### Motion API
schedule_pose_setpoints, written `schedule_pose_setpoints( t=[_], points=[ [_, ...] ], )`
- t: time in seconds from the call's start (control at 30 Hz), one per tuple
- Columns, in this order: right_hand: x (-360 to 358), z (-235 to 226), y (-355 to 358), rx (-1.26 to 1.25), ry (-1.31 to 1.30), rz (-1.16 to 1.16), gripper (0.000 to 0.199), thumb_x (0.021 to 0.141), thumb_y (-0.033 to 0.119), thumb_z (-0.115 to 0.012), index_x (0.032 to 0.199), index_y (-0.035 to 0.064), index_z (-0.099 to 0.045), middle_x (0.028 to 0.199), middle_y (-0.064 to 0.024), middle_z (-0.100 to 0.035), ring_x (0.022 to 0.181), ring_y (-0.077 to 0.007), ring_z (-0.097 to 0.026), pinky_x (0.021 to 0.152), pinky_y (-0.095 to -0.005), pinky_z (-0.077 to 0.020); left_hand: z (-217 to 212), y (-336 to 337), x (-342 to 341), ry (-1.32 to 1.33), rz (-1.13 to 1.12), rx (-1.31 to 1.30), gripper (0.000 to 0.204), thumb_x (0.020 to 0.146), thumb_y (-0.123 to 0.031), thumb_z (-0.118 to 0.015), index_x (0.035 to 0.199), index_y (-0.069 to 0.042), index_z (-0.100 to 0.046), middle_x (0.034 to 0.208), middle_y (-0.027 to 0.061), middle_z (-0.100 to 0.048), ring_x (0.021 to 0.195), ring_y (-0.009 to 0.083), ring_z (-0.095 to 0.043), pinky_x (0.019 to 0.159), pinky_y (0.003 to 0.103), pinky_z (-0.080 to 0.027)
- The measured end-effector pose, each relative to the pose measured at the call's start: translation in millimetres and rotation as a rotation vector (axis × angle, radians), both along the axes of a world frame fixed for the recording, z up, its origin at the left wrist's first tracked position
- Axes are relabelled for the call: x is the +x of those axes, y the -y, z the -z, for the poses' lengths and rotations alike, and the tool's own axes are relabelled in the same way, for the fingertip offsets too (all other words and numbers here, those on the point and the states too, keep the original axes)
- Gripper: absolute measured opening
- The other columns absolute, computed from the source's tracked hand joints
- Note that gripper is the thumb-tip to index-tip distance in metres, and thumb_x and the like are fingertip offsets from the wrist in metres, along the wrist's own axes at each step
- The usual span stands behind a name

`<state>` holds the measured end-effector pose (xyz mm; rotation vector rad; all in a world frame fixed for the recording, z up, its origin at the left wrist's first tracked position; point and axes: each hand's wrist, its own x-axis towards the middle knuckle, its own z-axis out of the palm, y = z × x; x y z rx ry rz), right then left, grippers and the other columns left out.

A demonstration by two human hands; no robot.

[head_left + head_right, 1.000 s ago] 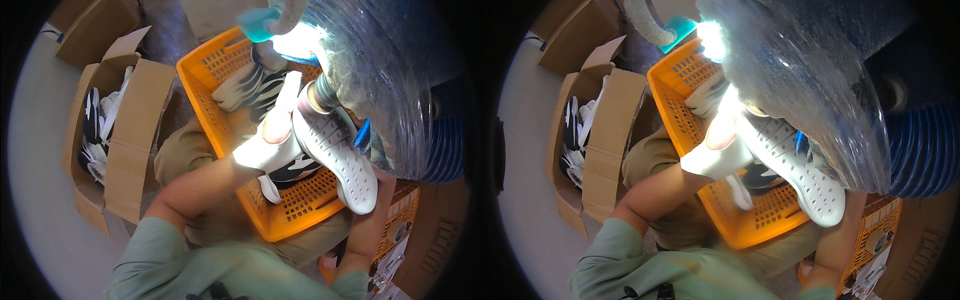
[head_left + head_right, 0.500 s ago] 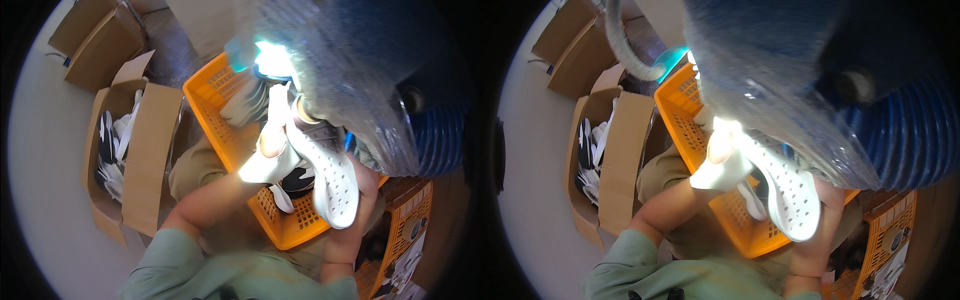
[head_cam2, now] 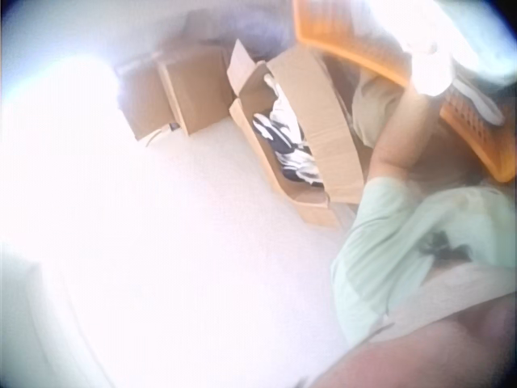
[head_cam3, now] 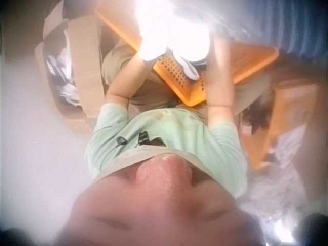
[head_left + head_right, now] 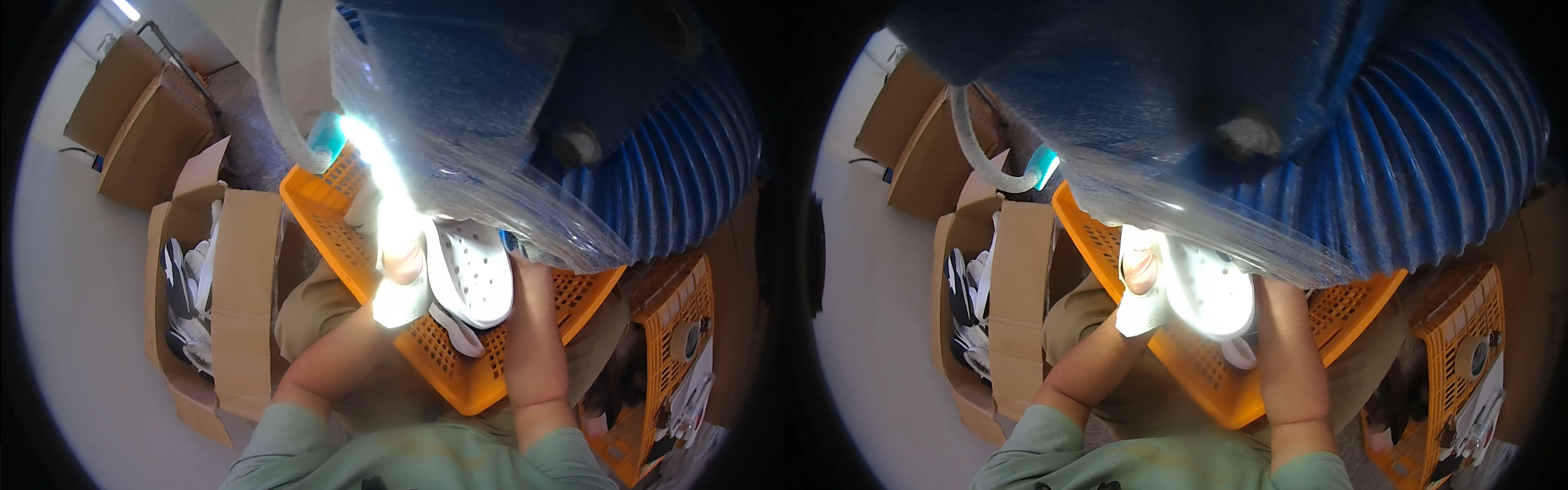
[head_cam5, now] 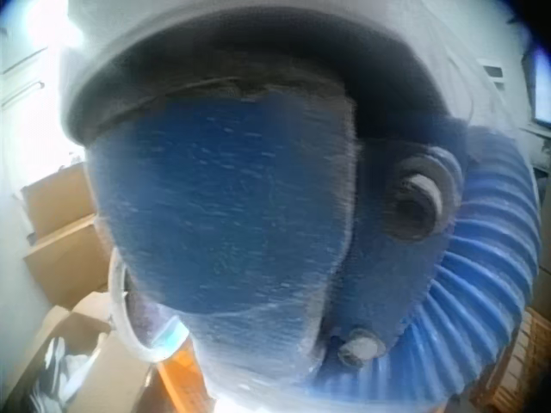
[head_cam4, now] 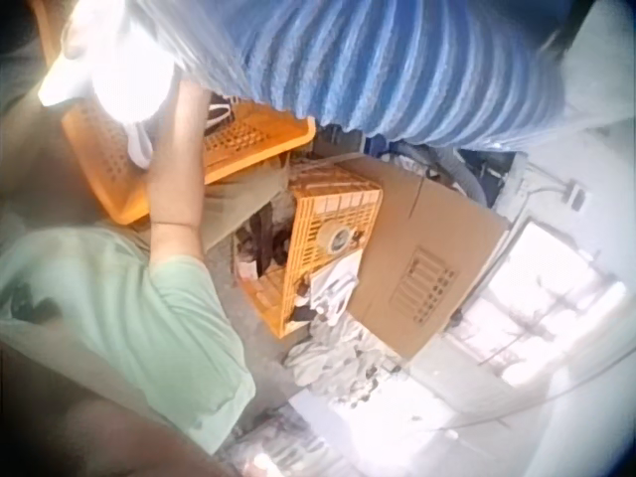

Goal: The person repeatedly cleans white and black slip-on shoes using a rotating brush machine. They pick shoes from a yellow basket, press them against the spinning brush, rotate them to clean different areas, and return them to the basket. The process is repeated for multiple shoes.

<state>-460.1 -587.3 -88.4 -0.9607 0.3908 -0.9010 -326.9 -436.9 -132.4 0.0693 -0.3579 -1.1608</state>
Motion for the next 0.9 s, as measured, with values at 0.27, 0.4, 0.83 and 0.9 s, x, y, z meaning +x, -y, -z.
schedule_pose_setpoints(
  t=[0.27, 0.4, 0.83, 0.9],
  points=[
    [40, 10, 16, -0.001, 0.099, 0.041, 0.058, 0.090, 0.017, -0.065, 0.140, -0.0008, -0.042, 0.133, -0.0167, -0.053, 0.117, -0.0272, -0.057, 0.101, -0.0395, -0.0462, -52, 12, -12, 0.119, -0.210, 0.204, 0.037, 0.098, -0.016, -0.052, 0.126, 0.007, -0.051, 0.119, 0.0165, -0.061, 0.108, 0.0247, -0.062, 0.096, 0.038, -0.049],
    [29, 11, 16, 0.035, 0.124, 0.083, 0.058, 0.090, 0.017, -0.065, 0.141, -0.0006, -0.041, 0.134, -0.0167, -0.053, 0.117, -0.0273, -0.056, 0.101, -0.0396, -0.0461, -86, 3, -13, 0.775, -0.465, 0.310, 0.041, 0.099, -0.017, -0.050, 0.130, 0.009, -0.046, 0.126, 0.0218, -0.056, 0.116, 0.0286, -0.058, 0.100, 0.040, -0.048],
    [-157, 12, -57, 0.050, -0.444, 0.416, 0.066, 0.084, 0.005, -0.059, 0.145, 0.0000, -0.034, 0.135, -0.0196, -0.050, 0.109, -0.0322, -0.062, 0.073, -0.0401, -0.0629, -66, 8, -19, -0.085, -0.102, 0.026, 0.036, 0.099, -0.023, -0.053, 0.126, 0.001, -0.051, 0.121, 0.0151, -0.059, 0.108, 0.0242, -0.061, 0.096, 0.040, -0.050],
    [-166, 11, -102, 0.006, -0.363, 0.191, 0.072, 0.080, 0.002, -0.056, 0.146, -0.0019, -0.029, 0.133, -0.0234, -0.049, 0.108, -0.0348, -0.063, 0.065, -0.0398, -0.0647, -59, 10, -23, 0.035, -0.175, 0.031, 0.043, 0.096, -0.026, -0.058, 0.128, 0.001, -0.050, 0.124, 0.0151, -0.058, 0.111, 0.0240, -0.060, 0.097, 0.039, -0.050]
  ],
)
